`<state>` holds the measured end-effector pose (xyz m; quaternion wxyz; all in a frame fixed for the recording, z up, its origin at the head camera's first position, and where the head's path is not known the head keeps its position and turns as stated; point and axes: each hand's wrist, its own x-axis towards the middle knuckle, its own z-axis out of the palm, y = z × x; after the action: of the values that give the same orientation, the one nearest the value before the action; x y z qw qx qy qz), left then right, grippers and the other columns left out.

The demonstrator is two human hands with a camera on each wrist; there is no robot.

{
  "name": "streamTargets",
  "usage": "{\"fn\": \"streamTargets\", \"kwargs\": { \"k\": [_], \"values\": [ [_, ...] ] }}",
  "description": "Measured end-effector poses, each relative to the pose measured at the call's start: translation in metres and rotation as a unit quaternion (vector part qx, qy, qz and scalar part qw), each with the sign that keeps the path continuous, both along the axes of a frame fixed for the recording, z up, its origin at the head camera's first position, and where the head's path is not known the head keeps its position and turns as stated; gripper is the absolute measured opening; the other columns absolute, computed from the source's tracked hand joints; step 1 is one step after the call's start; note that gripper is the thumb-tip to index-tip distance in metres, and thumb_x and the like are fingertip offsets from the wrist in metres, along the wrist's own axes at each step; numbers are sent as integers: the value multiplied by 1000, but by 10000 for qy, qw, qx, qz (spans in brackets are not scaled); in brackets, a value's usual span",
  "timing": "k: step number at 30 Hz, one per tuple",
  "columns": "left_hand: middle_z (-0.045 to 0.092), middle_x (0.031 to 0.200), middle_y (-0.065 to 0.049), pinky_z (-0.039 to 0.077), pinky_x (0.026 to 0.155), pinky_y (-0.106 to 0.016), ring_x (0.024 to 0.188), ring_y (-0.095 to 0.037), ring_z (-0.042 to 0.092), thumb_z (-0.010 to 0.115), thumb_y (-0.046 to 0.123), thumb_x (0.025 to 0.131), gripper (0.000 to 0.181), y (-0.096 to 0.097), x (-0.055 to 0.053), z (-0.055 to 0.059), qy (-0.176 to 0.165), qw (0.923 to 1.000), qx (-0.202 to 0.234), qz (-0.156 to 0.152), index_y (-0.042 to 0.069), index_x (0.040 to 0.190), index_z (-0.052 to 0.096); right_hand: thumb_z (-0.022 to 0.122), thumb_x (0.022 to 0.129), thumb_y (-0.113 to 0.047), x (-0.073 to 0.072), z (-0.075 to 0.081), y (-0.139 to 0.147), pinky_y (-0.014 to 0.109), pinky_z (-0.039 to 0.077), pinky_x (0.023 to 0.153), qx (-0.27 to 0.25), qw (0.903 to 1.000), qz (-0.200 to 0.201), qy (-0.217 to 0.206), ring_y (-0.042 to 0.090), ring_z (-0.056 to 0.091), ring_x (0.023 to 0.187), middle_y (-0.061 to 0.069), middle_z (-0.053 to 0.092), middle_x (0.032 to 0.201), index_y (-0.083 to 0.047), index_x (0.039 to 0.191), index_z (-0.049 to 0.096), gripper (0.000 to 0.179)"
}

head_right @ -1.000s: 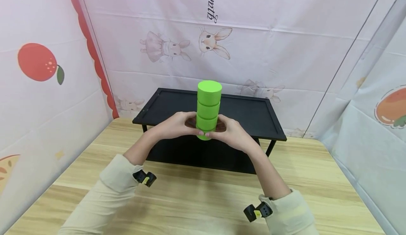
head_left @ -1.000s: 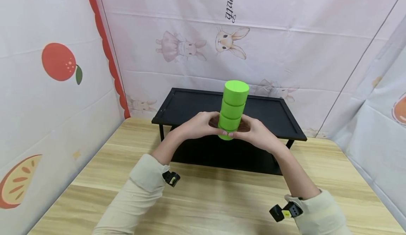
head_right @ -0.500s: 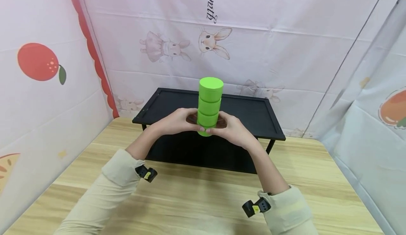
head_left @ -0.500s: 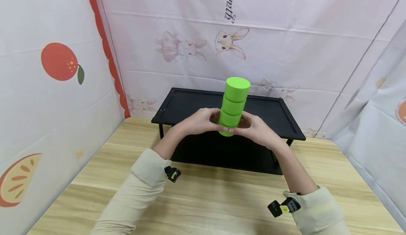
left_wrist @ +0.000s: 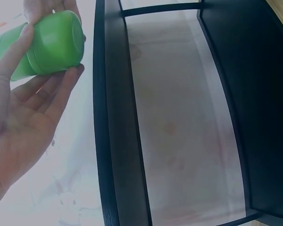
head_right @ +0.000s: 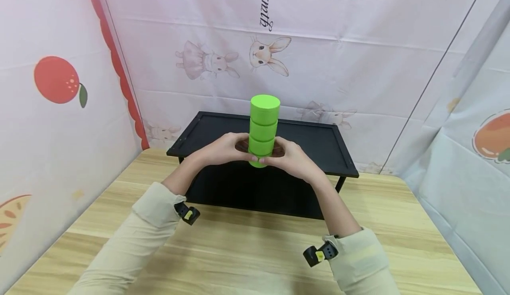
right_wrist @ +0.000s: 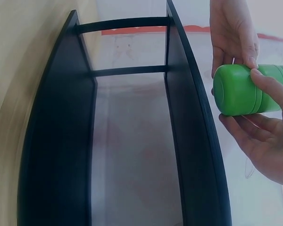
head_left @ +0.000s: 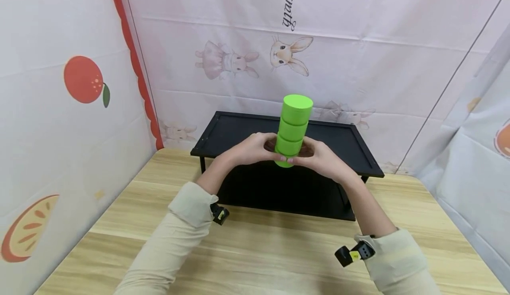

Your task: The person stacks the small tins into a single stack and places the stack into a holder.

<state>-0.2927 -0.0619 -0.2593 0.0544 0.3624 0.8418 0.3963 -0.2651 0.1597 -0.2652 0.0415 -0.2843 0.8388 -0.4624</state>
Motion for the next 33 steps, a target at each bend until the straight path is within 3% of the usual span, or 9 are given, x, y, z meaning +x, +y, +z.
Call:
{"fn": "streamTargets", "kwargs": {
  "k": [19, 33],
  "values": [
    [60, 109, -2, 47, 84, -26, 100, -11, 56, 69, 25, 84, 50, 1, -17, 2, -58, 10000, -49, 29, 5, 125, 51, 69, 84, -27, -18, 1, 2, 41, 46, 89, 44, 10000, 11, -67, 22, 54, 107, 9, 55, 119, -9, 131, 45, 55],
    [59, 110, -3, 47, 85, -27, 100, -13, 56, 69, 21, 84, 47, 1, -26, 4, -315, 9995, 76, 53, 5, 124, 51, 68, 84, -29, -29, 2, 1, 42, 45, 89, 75, 9998, -47, -196, 22, 53, 107, 9, 55, 118, -9, 131, 45, 55]
  ]
}}
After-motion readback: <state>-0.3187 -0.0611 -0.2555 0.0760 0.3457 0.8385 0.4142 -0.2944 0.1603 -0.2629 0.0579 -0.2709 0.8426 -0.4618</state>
